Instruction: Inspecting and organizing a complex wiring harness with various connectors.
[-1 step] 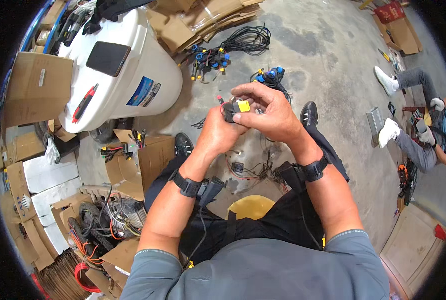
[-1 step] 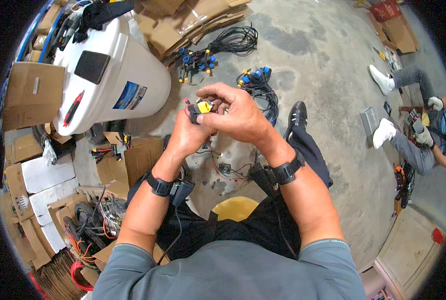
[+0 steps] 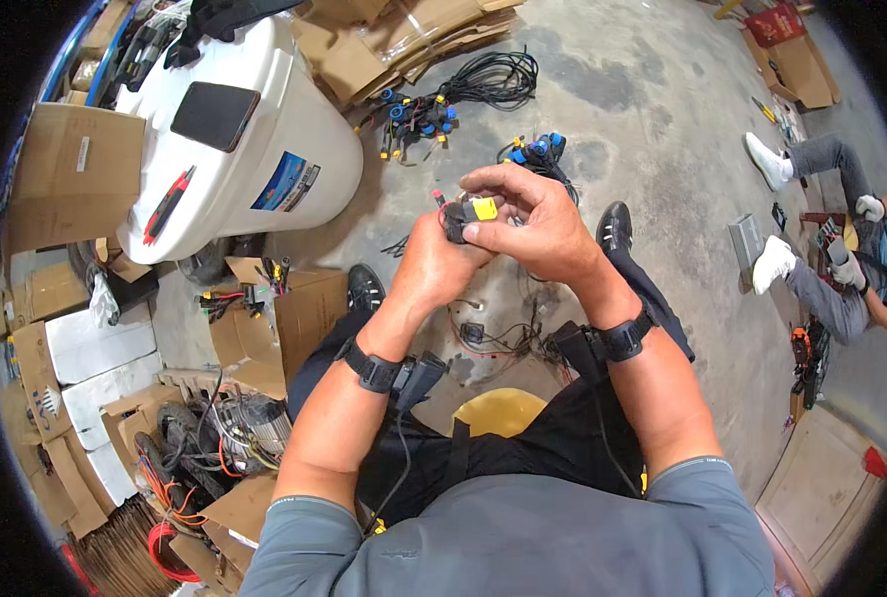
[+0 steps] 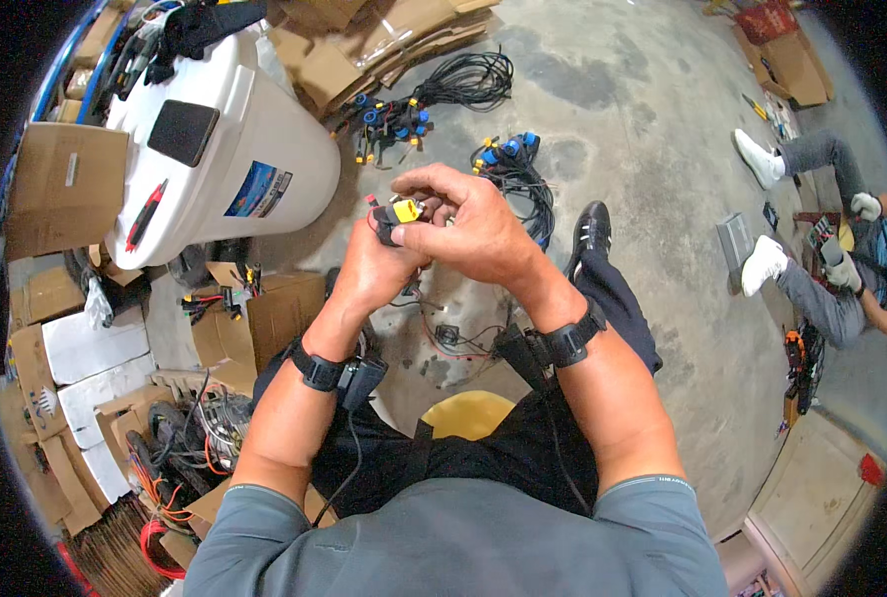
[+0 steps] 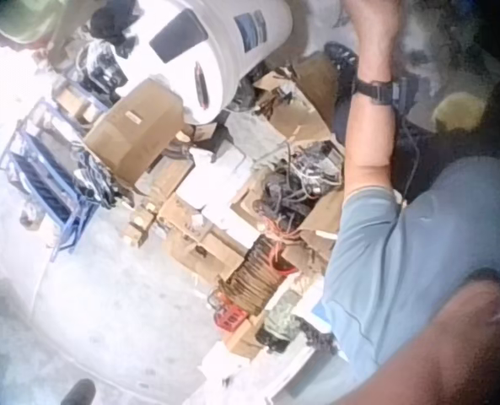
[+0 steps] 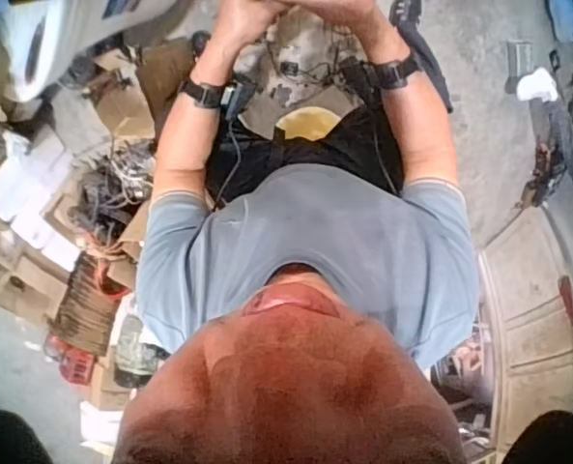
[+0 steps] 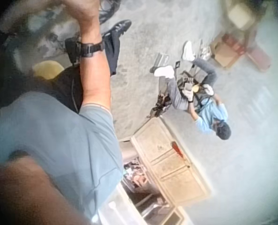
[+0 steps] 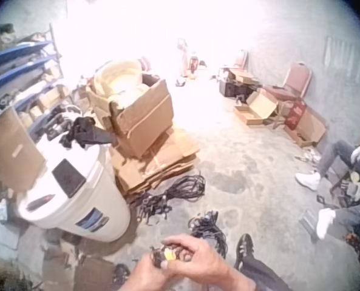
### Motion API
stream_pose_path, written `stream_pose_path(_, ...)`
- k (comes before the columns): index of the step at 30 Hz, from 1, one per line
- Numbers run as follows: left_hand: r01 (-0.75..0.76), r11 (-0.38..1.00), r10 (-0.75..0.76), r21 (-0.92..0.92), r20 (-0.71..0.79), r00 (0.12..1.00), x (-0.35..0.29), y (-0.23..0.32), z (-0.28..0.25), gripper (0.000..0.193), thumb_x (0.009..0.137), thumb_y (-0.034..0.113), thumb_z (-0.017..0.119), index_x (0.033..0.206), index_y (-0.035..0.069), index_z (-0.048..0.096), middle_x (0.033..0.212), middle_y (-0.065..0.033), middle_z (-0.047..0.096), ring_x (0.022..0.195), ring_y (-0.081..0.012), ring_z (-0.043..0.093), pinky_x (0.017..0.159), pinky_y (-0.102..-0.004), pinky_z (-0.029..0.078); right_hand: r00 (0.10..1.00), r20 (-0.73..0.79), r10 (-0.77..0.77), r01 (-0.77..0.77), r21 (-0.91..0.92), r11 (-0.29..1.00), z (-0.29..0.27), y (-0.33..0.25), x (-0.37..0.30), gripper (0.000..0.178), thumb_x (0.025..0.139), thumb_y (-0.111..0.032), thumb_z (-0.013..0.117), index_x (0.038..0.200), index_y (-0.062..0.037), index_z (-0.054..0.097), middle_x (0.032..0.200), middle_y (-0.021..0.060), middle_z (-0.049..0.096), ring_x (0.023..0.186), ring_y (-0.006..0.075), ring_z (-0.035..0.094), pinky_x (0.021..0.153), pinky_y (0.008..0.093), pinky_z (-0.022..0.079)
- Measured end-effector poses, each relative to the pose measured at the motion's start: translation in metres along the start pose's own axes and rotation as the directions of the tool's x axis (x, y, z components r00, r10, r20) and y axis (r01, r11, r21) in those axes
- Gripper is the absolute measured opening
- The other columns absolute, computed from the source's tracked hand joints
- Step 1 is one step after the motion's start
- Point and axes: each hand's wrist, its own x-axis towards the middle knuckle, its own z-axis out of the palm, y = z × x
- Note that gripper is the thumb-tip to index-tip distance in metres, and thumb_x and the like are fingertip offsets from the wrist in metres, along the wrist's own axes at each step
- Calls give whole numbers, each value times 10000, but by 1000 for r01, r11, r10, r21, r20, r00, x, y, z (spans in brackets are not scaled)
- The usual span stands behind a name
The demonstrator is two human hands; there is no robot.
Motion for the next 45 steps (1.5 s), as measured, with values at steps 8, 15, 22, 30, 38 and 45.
stream_pose_path(8,-9,962,-25,-272,-122,992,2,6,-3,86,883,103,665,867,28,625,649,-5,585,533,-76,539,438,-243,416,1000,7,25,-25,62,998,-10,2,7,617,832,-193,742,1331,27,451,1218,138,579,1083,156,556,945,308,464)
stream_pose_path(15,-101,597,4,-796,-123,992,11,2,-23,254,957,280,593,960,27,570,544,20,403,425,-78,343,391,-234,278,954,289,80,-199,409,890,21,18,7,723,845,-57,661,1434,58,258,1155,132,581,1050,168,569,903,309,473)
stream_pose_path(22,-173,541,43,-823,-178,983,12,1,-36,341,981,421,486,970,94,581,564,25,355,460,-90,328,455,-252,304,951,290,110,-164,169,972,45,36,-1,240,903,-176,614,1017,11,515,846,68,597,801,118,565,704,286,473)
stream_pose_path(30,-254,647,147,-719,-209,967,18,-10,-46,303,974,347,534,1006,51,592,662,-45,529,675,-216,519,674,-358,435,967,231,105,-98,-43,994,48,20,-7,267,980,-219,491,811,-12,479,660,7,459,635,118,430,587,324,400)
stream_pose_path(38,-165,618,219,-769,-33,975,12,-13,-40,402,979,307,505,1245,7,472,934,-187,677,949,-317,648,848,-442,517,929,270,253,-328,289,899,45,20,-2,228,993,-213,449,866,-43,531,640,-39,441,526,76,419,473,250,367)
stream_pose_path(45,-136,572,202,-809,-22,979,12,-1,-38,538,967,365,501,1359,8,411,1209,-261,583,1080,-388,607,932,-484,490,933,287,217,-335,474,814,35,16,-1,274,1003,-325,461,916,-72,518,621,-63,382,485,64,368,456,236,378)
